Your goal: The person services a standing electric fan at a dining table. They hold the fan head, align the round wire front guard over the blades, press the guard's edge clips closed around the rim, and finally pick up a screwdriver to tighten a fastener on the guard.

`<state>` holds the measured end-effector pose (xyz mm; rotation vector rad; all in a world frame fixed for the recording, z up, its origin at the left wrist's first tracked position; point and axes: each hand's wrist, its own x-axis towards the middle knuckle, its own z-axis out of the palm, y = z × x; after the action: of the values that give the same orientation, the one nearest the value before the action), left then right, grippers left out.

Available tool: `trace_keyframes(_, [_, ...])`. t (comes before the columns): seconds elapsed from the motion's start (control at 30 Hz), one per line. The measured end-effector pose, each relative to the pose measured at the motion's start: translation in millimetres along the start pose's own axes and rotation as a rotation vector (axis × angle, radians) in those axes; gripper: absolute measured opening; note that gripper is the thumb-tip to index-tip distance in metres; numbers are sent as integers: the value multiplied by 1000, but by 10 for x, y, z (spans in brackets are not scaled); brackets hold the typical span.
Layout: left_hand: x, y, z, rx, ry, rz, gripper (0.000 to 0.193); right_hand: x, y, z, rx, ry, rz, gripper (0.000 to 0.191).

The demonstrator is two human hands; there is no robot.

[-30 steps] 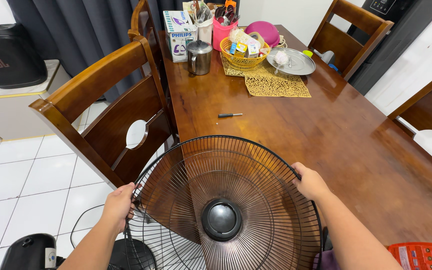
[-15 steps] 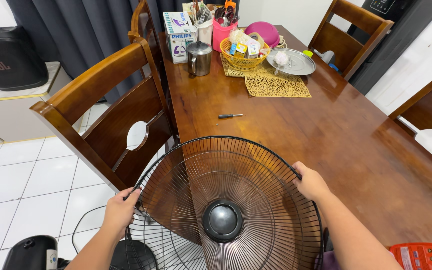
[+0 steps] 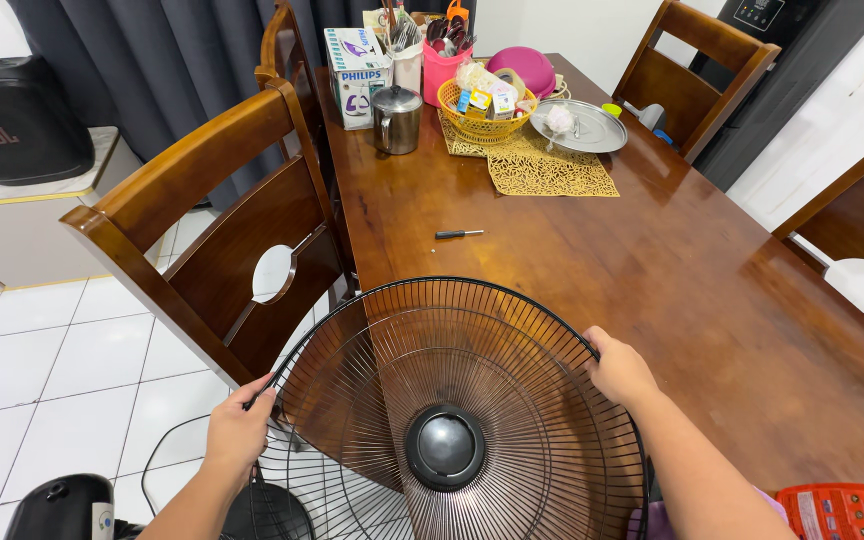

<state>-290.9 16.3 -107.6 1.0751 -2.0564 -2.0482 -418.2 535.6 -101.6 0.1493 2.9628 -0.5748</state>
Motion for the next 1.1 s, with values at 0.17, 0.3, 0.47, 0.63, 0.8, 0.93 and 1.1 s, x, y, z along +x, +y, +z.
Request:
trace_keyframes(0.17, [37, -51, -33, 17, 1, -8, 37, 5, -5, -11, -9, 18, -32, 34])
trace_keyframes(0.3, [42, -115, -80, -20, -36, 33, 43, 37, 66, 18, 125, 23, -51, 38])
trace_keyframes(0.47, [52, -148, -85, 11, 0, 19, 40, 16, 165, 41, 220, -37, 21, 49])
trace_keyframes(0.63, [-6, -95, -70, 43, 30, 52, 38, -253, 198, 9, 246, -21, -20, 52])
trace_keyframes(0.8, [-111, -24, -72, 124, 89, -4, 36, -664, 288, -5, 346, -53, 100, 56])
trace_keyframes(0.93, [-73, -70, -66, 155, 92, 18, 35, -860, 459, 92, 469, -31, 119, 61])
trace_keyframes(1.1, [90, -292, -116, 98, 85, 145, 31, -1015, 714, 258, 403, 88, 26, 55])
